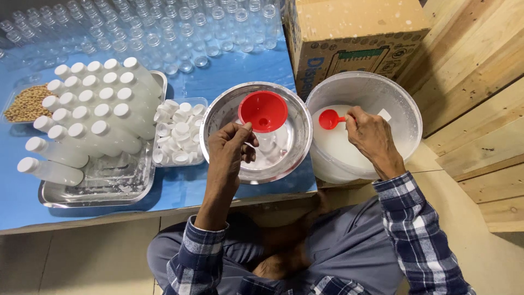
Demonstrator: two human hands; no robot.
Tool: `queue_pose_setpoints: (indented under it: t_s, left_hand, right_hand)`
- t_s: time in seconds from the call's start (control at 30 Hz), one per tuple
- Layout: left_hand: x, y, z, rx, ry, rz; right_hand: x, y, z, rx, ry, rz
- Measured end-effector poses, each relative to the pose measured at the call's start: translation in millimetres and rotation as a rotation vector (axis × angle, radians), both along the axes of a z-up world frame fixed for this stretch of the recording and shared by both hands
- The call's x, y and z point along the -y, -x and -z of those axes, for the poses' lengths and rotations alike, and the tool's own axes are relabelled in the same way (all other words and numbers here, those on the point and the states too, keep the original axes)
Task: The person fills small white bottles with soy milk using a funnel and a scoop, then caps the bottles by hand.
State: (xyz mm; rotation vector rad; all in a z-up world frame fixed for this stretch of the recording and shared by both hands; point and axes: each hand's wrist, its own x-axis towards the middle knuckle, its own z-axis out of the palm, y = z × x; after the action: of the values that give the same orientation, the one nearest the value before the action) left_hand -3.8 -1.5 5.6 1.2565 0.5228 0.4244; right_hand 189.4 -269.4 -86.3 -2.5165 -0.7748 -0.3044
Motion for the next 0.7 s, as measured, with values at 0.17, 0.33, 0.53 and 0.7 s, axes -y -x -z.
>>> queue_pose_setpoints:
  t_s: [0.17,0.33,0.53,0.7]
  left_hand:
    - [0,0,0,0.002,-0.005,-0.001]
    - [3,2,-4,0.003,-0.011,0.000]
    - [0,-3,4,0.046,0.002,0.015]
    - [5,3,-17,0.029,-0.010,0.085]
  right_hand:
    - [-2,-1,-2,-0.028,-0.033,0.015]
    - [-2,-8,3,-0.032,-0.137,0.022]
    - [8,-2,-29,-0.099,-0.322,0.073]
    - [15,9,-84,-0.219,-0.433,0.030]
